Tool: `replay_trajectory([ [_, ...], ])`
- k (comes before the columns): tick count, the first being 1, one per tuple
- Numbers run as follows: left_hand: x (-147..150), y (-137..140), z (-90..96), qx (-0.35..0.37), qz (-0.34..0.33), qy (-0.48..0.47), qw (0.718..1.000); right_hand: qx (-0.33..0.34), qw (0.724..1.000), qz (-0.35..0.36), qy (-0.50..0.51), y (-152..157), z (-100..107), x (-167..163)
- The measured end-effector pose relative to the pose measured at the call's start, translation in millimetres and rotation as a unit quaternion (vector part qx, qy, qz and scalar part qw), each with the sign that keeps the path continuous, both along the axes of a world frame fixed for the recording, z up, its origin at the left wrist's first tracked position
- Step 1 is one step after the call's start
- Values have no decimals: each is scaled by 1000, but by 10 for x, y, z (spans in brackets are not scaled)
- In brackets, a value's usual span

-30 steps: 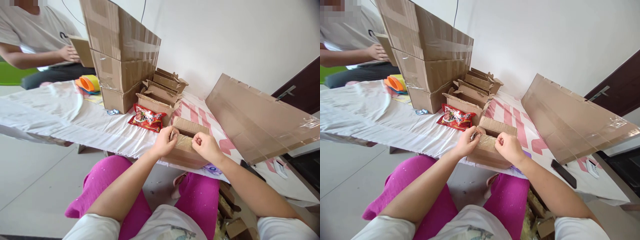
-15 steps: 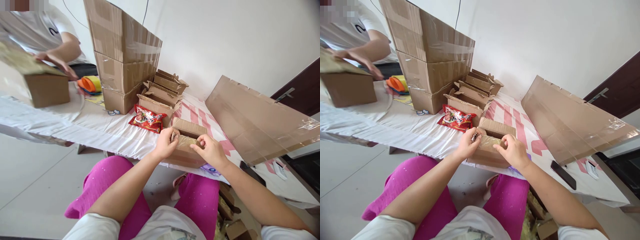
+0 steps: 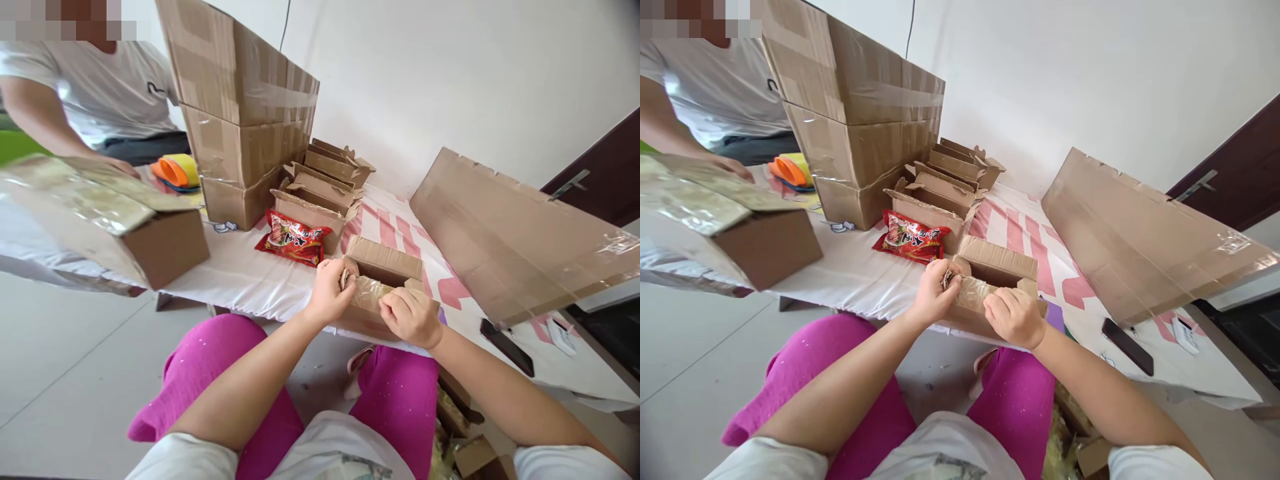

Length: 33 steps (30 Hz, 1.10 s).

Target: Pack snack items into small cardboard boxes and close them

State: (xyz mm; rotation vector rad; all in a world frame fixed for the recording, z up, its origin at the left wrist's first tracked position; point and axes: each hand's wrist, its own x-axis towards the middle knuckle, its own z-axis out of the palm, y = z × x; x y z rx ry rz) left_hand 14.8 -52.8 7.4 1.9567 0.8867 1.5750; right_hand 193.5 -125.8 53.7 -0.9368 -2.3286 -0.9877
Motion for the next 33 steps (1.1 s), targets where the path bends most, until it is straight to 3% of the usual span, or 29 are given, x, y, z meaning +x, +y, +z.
replay_trajectory([
  [6,16,9,-10,3,6,-7,1000,6,999,21,-34,-6,3,-10],
  [10,24,5,-17,-10,16,-8,1000,-2,999,-24,-20,-20,12,-111],
  [13,32,-13,-27,-10,20,-10,1000,-51,996,-71,35,-11,28,-198],
  [15,38,-28,-36,4,20,-10,1000,-124,980,-108,114,14,50,-234],
  [18,42,-41,-45,27,20,-2,999,-272,908,-162,273,81,104,-238],
  [22,23,-11,-27,23,28,22,999,-469,737,-176,453,168,192,-169],
  [24,2,22,-10,3,32,31,999,-509,684,-170,493,181,229,-113],
  [25,-10,40,-4,-9,35,32,999,-505,684,-168,499,178,241,-80],
  [26,-21,57,1,-20,37,30,999,-484,700,-164,498,168,248,-43],
  [28,-36,85,4,-39,43,23,998,-406,770,-148,469,137,244,34],
  [31,-29,108,-3,-43,40,15,998,-293,885,-108,346,86,211,133],
  [33,-6,114,-9,-35,32,10,999,-246,936,-86,237,74,193,175],
])
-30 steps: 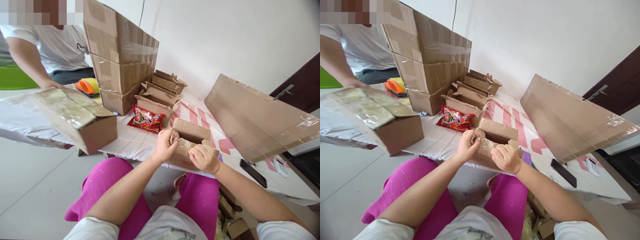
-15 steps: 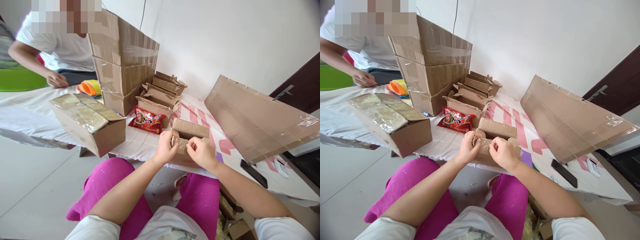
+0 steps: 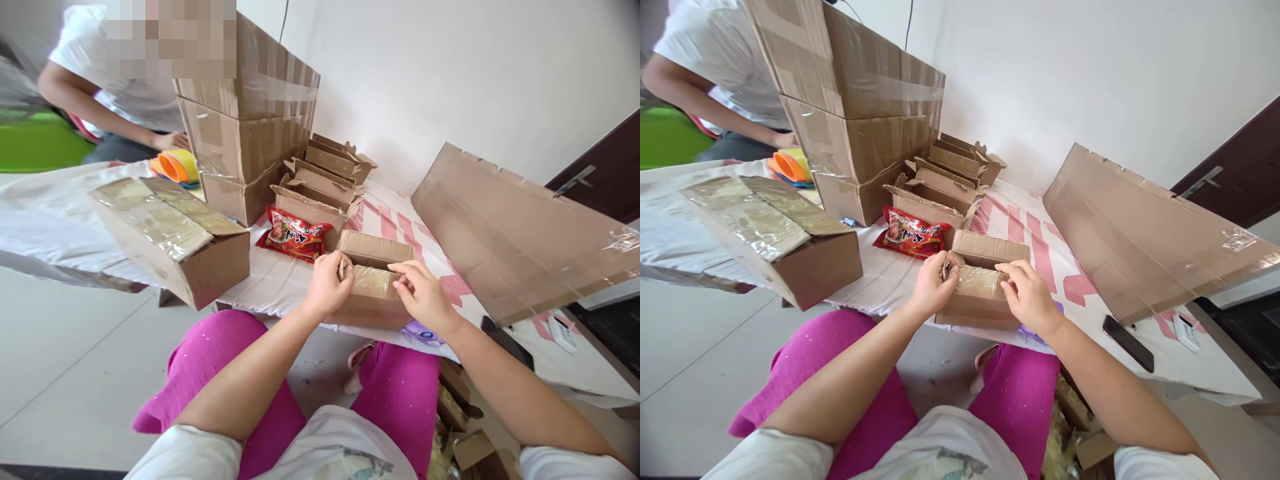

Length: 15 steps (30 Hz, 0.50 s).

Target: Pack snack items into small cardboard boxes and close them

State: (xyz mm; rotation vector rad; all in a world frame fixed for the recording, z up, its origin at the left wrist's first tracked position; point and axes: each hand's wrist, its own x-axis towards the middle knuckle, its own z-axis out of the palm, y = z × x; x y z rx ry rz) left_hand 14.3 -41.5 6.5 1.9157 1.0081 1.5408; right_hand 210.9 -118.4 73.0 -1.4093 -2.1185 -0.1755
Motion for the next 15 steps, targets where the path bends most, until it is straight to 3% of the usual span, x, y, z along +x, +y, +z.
replay_trajectory([
  [3,40,-1,-1,4,-15,-1,1000,79,984,73,-142,44,12,39],
  [6,62,-8,6,-2,-31,-4,999,122,954,170,-214,143,47,73],
  [10,54,-13,10,-10,-38,-17,999,70,955,212,-196,234,37,72],
  [15,28,2,-12,-4,-41,-6,999,-8,981,150,-121,192,-35,-30],
])
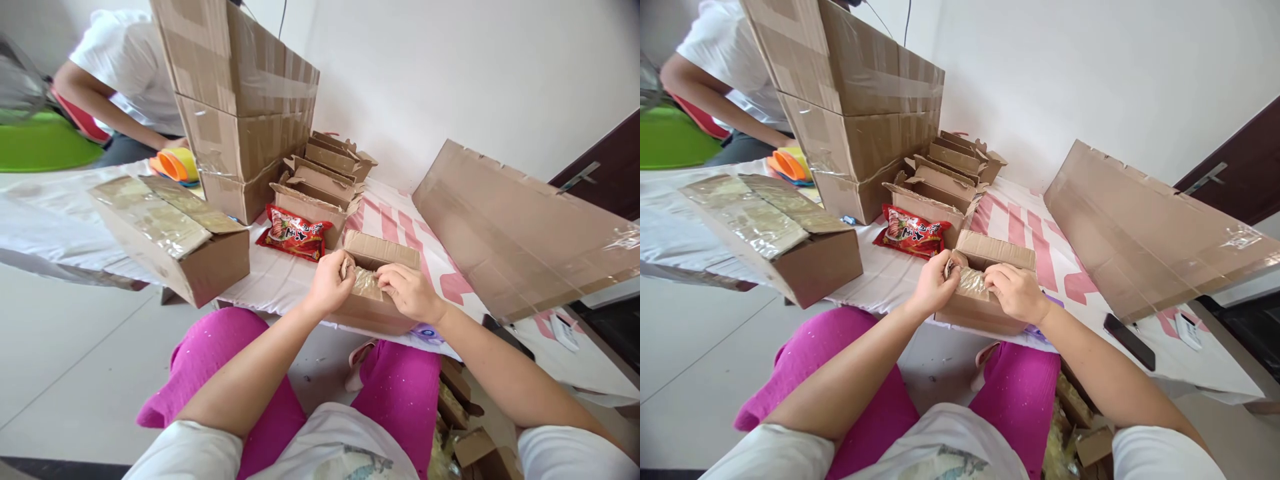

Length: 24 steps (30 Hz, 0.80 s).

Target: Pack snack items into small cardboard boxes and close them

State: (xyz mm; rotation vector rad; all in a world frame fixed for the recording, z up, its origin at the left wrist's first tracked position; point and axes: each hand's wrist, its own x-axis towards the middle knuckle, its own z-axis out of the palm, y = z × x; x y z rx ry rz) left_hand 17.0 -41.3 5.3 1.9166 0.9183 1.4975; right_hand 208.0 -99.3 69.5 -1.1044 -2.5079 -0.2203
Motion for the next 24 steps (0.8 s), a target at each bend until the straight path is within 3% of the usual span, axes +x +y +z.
replay_trajectory([
  [6,-25,6,5,6,2,11,1000,-87,989,-84,90,-18,-34,-98],
  [10,-25,-26,28,24,1,22,999,-130,961,-157,189,66,-63,-94],
  [12,-24,-43,34,34,2,26,999,-157,929,-192,273,133,-64,-65],
  [15,-32,-51,37,41,4,22,999,-207,854,-236,414,234,-31,39],
  [18,-47,-46,33,29,4,13,999,-190,812,-253,491,295,20,210],
  [21,-50,-44,24,17,2,6,1000,-149,825,-239,490,272,42,355],
  [24,-47,-44,21,8,0,1,1000,-102,866,-225,435,142,41,384],
])
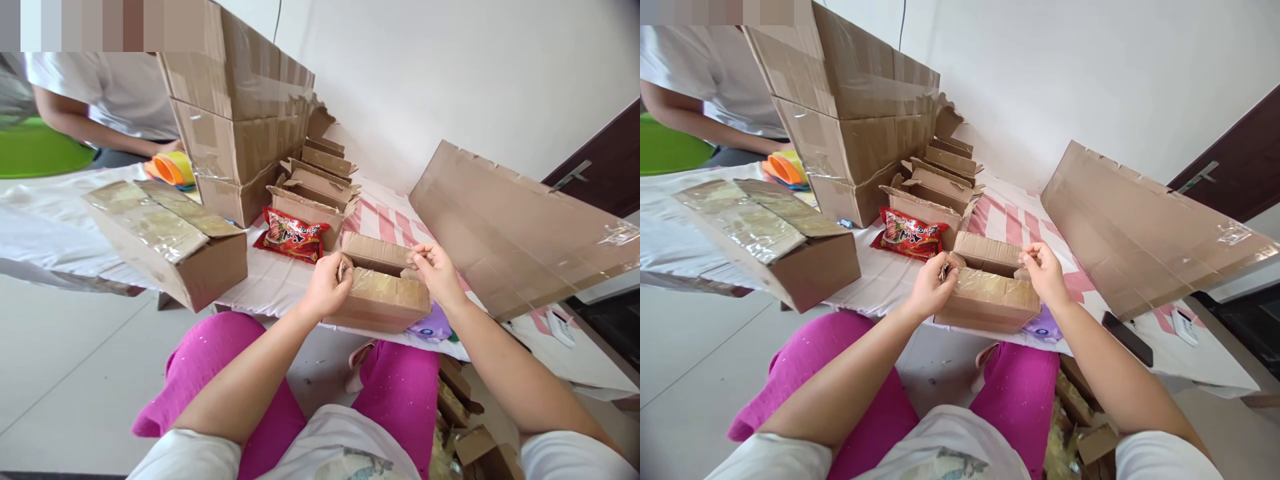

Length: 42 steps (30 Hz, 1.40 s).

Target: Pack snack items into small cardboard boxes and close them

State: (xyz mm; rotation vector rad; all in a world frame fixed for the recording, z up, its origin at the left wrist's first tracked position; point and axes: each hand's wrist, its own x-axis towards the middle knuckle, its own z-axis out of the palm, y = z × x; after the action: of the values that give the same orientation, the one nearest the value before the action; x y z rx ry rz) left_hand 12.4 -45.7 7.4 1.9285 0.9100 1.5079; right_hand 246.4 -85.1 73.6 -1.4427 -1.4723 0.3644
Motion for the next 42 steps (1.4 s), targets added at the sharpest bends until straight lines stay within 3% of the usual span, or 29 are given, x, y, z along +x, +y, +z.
replay_trajectory([
  [5,-54,15,43,-20,-21,-10,1000,131,977,-48,-160,-387,-10,49],
  [9,-148,54,80,-34,-35,-31,998,172,950,-165,-203,-719,-145,502],
  [13,-230,140,60,-32,-22,-71,997,130,915,-291,-249,-1071,-464,1087],
  [18,-287,253,21,-44,7,-102,994,38,907,-285,-307,-1516,-968,1385],
  [26,-256,300,-68,-49,19,-106,993,-72,849,-356,-384,-1897,-1595,1647],
  [29,-221,312,-90,-46,12,-103,994,-84,845,-354,-392,-1910,-1751,1686],
  [35,-167,267,-63,-40,6,-68,997,-32,836,-383,-391,-1939,-1947,1642],
  [42,-241,213,51,-24,-40,-4,999,-66,831,-351,-427,-2026,-2267,1367],
])
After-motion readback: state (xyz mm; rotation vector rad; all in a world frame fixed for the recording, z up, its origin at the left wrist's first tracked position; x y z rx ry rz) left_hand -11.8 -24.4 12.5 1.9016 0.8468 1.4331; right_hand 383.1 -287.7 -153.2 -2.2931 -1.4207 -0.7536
